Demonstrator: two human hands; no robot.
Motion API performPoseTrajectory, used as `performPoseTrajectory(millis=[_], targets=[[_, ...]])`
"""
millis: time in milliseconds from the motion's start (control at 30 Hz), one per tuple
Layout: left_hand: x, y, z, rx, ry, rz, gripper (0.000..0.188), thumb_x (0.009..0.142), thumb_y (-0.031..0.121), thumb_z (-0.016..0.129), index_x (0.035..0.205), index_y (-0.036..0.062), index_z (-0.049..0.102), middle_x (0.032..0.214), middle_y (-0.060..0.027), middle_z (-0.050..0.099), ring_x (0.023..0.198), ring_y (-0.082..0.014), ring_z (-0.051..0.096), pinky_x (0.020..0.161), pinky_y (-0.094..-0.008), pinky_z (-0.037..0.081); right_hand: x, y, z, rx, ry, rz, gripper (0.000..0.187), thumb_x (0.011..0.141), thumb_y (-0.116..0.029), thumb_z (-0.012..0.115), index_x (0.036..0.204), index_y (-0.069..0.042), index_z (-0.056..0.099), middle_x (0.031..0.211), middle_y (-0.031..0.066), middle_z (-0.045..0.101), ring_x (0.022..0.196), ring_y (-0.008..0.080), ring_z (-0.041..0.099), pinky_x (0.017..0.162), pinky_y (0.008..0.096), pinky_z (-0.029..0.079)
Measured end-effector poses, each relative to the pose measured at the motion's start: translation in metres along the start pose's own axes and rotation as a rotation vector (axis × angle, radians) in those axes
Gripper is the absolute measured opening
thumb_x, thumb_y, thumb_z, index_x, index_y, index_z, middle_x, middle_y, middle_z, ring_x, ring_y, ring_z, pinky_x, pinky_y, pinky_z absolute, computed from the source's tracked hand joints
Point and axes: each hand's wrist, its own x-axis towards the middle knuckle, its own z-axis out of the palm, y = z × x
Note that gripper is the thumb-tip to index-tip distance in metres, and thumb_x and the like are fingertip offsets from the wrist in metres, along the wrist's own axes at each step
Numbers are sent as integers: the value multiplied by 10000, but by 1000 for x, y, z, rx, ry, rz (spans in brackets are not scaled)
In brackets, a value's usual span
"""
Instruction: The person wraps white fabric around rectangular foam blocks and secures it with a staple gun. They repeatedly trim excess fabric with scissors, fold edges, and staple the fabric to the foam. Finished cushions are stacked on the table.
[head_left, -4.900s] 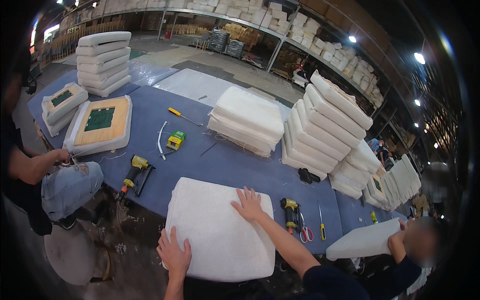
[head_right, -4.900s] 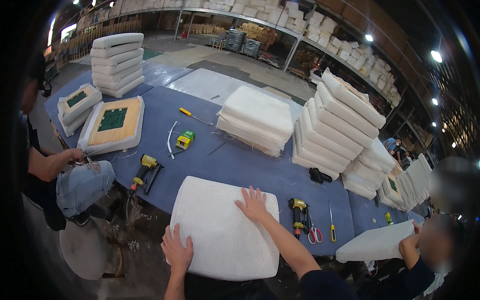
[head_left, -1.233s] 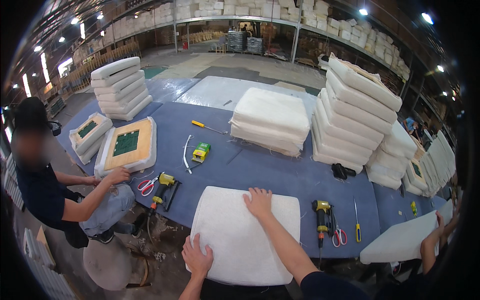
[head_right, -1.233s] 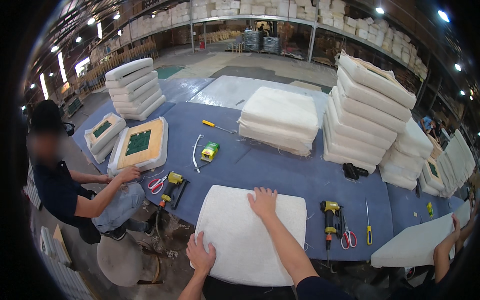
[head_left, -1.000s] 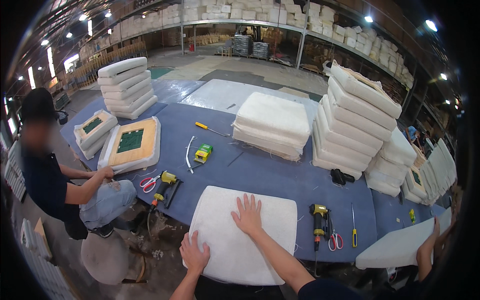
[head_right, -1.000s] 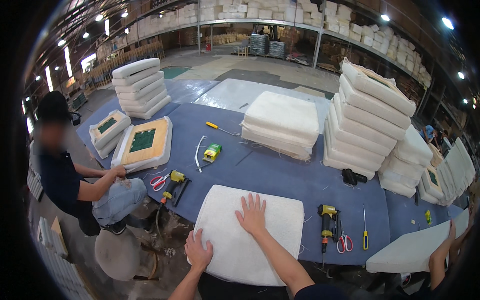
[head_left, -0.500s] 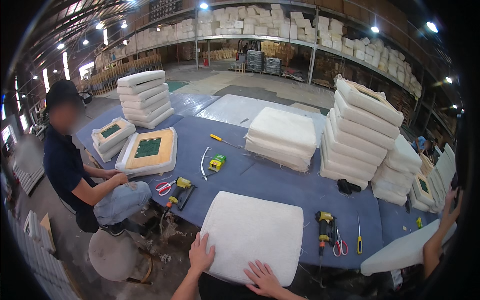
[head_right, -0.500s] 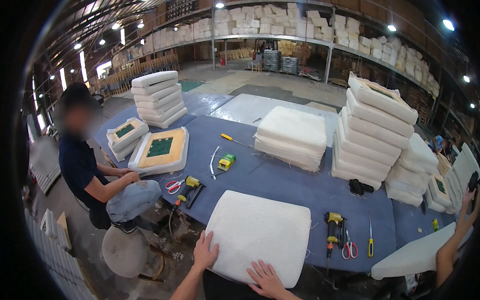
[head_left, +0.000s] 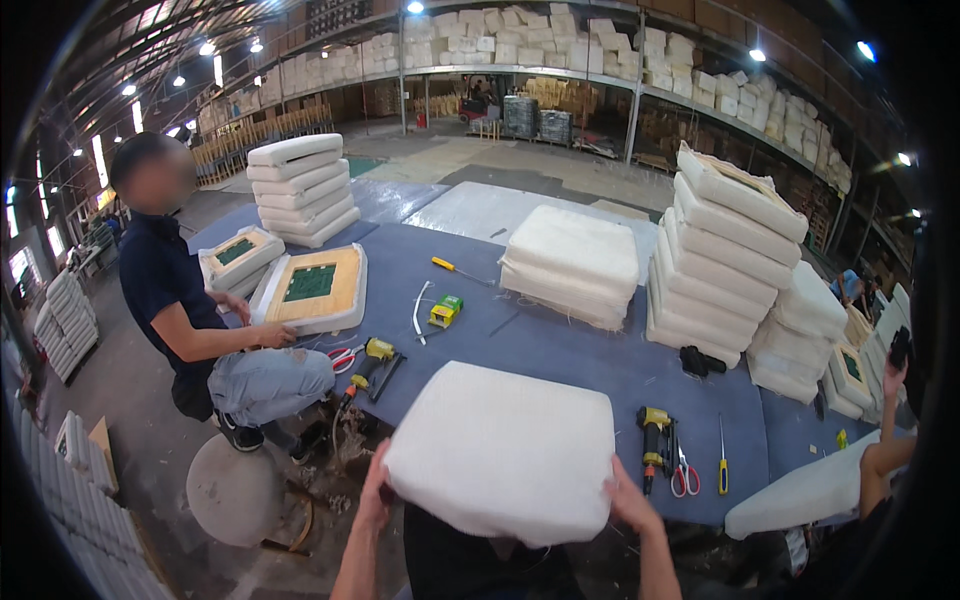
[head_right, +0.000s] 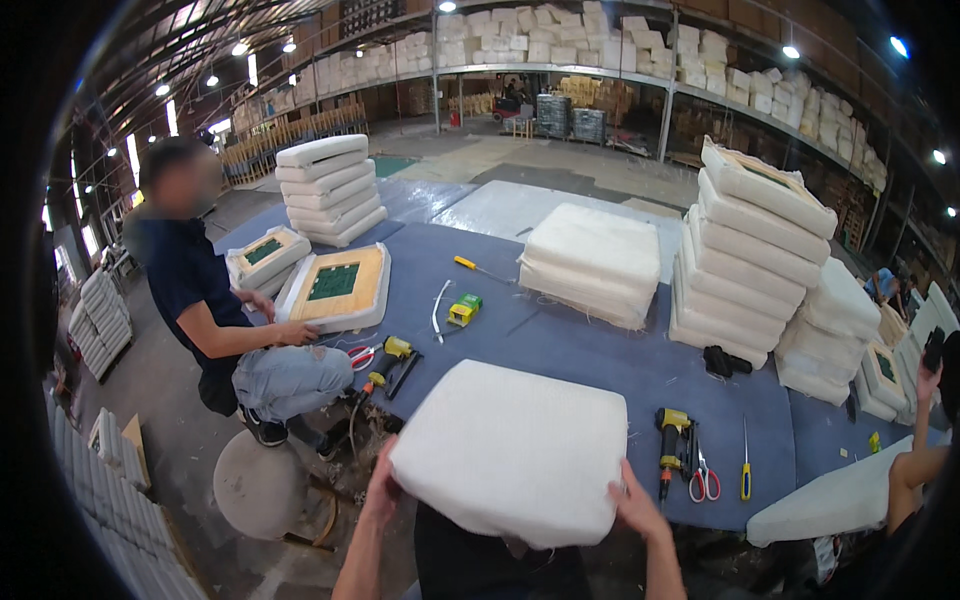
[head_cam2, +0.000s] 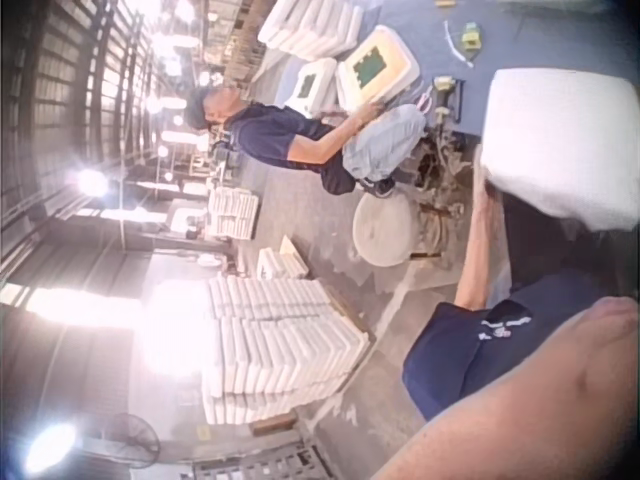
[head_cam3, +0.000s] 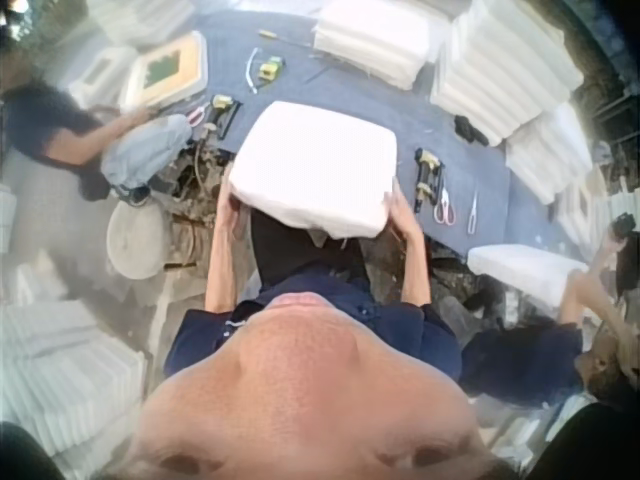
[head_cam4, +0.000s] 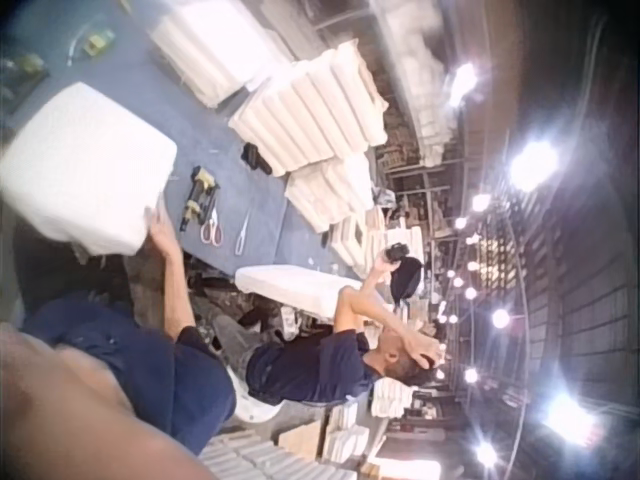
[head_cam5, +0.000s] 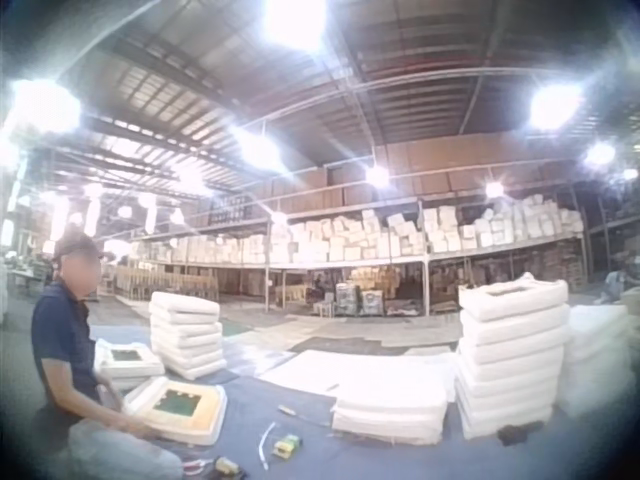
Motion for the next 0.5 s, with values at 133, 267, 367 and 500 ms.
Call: performPoseTrajectory(millis=[133, 267, 367, 500], targets=[[35, 106, 12, 423, 36, 321, 619, 1116, 271, 562, 1678, 58, 414, 1633, -91, 493, 1467, -189, 480, 1207, -346, 381, 23, -143, -26, 442, -96, -91, 842, 1106, -695, 479, 1698, -98, 426, 1204, -10, 693, 844, 58, 593, 623, 211, 404], [40, 182, 28, 503, -54, 330, 541, 1155, 278, 528, 1635, 37, 466, 1514, -102, 593, 1386, -198, 529, 1197, -345, 389, 55, -162, -32, 568, 54, -314, 967, 1019, -807, 528, 1661, -86, 477, 1248, -27, 689, 874, 55, 583, 652, 209, 377], [43, 202, 16, 648, 4, 306, 529, 1171, 325, 508, 1612, 33, 493, 1456, -103, 631, 1362, -196, 548, 1190, -344, 395, 73, -180, -20, 426, 70, -358, 993, 983, -788, 604, 1655, -69, 476, 1329, -18, 678, 953, 63, 596, 697, 214, 385], [59, 200, 10, 845, 65, 372, 551, 1168, 397, 497, 1604, 62, 533, 1489, -171, 653, 1395, -303, 597, 1142, -385, 463, 80, -191, 4, 519, 156, -475, 814, 1002, -433, 762, 1654, -55, 453, 1296, 2, 654, 990, 64, 584, 746, 244, 459]])
